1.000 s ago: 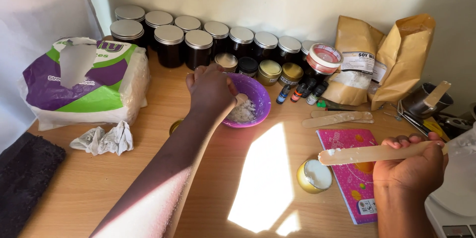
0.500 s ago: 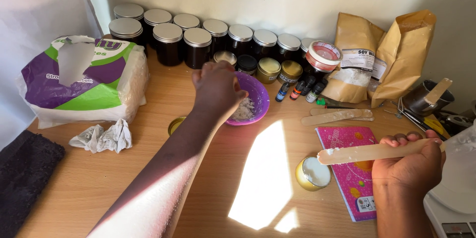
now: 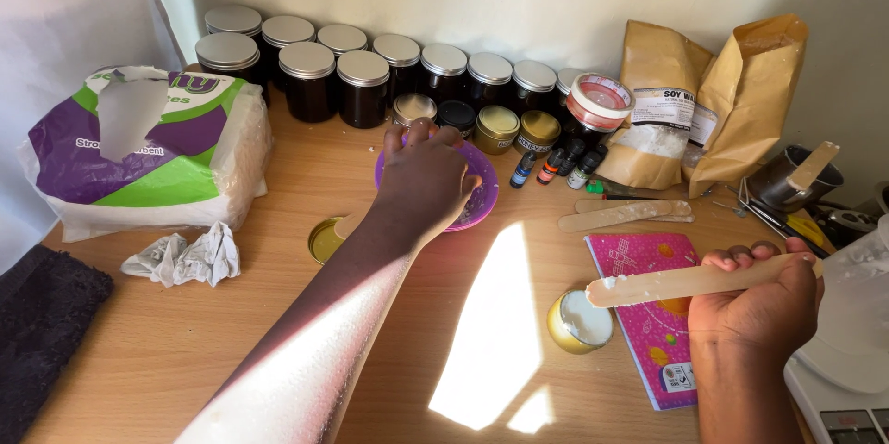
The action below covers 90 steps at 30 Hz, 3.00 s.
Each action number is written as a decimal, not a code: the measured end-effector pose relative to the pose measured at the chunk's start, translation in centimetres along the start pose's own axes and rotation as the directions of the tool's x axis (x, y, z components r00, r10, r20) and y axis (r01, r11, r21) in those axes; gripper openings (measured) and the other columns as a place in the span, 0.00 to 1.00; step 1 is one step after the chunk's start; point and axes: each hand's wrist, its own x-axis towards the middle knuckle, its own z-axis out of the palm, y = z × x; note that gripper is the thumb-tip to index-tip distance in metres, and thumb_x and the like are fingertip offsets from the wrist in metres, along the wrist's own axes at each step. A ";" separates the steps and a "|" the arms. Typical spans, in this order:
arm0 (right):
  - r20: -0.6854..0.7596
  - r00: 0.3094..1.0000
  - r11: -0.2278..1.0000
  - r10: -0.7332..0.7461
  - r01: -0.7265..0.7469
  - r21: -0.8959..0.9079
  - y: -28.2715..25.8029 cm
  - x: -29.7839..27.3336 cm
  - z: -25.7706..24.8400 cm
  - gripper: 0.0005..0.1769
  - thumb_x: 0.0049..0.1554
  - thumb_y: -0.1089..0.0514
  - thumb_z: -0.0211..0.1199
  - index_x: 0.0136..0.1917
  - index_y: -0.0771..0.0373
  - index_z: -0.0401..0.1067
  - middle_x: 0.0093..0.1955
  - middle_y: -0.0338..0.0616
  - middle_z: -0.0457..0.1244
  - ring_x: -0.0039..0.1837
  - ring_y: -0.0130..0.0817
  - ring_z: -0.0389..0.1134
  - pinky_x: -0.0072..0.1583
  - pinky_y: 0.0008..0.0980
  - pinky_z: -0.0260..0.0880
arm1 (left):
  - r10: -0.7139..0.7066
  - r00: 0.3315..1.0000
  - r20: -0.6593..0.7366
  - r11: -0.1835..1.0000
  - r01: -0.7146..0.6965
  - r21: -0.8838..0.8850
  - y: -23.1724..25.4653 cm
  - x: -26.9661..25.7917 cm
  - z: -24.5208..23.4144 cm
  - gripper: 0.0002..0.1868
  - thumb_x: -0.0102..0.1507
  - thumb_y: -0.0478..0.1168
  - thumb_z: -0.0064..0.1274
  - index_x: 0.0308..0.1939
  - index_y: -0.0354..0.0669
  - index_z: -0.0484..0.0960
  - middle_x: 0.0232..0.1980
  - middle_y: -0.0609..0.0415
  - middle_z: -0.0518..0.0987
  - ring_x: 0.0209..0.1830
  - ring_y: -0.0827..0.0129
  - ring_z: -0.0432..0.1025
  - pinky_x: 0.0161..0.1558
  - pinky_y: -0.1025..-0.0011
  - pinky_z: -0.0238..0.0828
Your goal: Scraping white paste residue from a wooden applicator and a small glass jar into a mixing bowl using another wooden stick.
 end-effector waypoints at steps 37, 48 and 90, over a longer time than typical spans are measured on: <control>0.278 0.895 0.902 -0.349 0.401 -0.160 -2.7 -3.0 0.6 0.02 0.60 0.53 0.48 0.46 0.50 0.61 0.31 0.35 0.48 0.33 0.25 0.50 0.33 0.25 0.50 | -0.112 0.952 0.285 0.197 0.302 -0.933 16.5 -11.3 3.8 0.61 0.42 0.33 0.62 0.73 0.46 0.40 0.50 0.52 0.71 0.52 0.62 0.68 0.54 0.71 0.63; 0.427 0.799 0.733 -0.423 0.579 -0.357 -2.0 -4.2 1.2 0.08 0.66 0.45 0.44 0.49 0.49 0.53 0.30 0.37 0.44 0.28 0.24 0.42 0.31 0.24 0.43 | 0.045 0.974 0.221 0.310 0.197 -0.930 16.0 -10.4 3.2 0.57 0.42 0.37 0.61 0.71 0.39 0.46 0.50 0.57 0.77 0.52 0.59 0.69 0.50 0.69 0.65; 0.458 0.651 0.577 -0.606 0.755 -0.310 1.0 -3.2 0.8 0.21 0.63 0.38 0.46 0.48 0.57 0.51 0.29 0.41 0.43 0.28 0.25 0.42 0.29 0.24 0.44 | 0.005 0.935 0.355 0.370 0.328 -0.869 16.0 -10.4 3.2 0.26 0.40 0.37 0.57 0.38 0.49 0.62 0.35 0.55 0.76 0.34 0.59 0.72 0.32 0.66 0.64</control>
